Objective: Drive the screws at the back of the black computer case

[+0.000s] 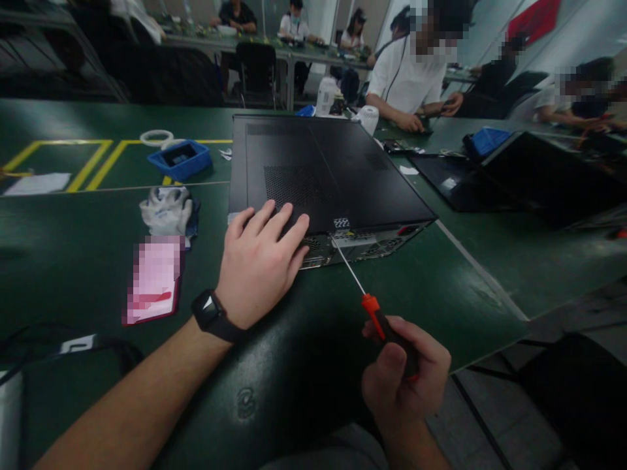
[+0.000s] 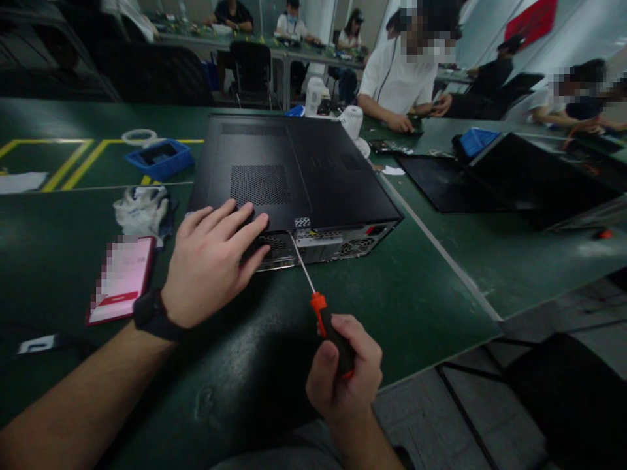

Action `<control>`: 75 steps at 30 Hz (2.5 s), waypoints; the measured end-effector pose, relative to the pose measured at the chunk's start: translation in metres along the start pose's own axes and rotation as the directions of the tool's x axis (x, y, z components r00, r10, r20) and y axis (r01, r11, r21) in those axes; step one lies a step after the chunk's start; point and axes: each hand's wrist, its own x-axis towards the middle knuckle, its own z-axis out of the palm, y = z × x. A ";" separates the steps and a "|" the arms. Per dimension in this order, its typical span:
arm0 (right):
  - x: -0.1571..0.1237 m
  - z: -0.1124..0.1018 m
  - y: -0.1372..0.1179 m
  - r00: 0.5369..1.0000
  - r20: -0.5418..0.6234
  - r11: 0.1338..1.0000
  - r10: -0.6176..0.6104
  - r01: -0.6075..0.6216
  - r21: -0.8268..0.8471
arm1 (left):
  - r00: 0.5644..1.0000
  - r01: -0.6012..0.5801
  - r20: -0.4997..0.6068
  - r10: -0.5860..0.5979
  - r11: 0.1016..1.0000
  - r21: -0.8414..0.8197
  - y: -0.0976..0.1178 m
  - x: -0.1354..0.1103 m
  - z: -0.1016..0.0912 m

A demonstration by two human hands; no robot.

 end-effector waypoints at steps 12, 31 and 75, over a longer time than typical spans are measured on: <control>0.010 0.000 -0.008 0.999 0.026 0.999 -0.020 0.020 0.025 | 1.000 0.004 -0.006 -0.004 1.000 -0.007 0.000 0.000 0.000; 0.027 -0.006 -0.018 0.990 0.111 0.996 -0.090 0.088 0.016 | 0.999 0.029 -0.016 -0.030 0.999 -0.039 0.001 0.000 0.001; 0.026 0.005 -0.043 0.972 0.007 0.963 0.233 -0.230 -0.138 | 0.994 0.035 -0.096 -0.054 0.982 -0.183 0.000 0.000 0.002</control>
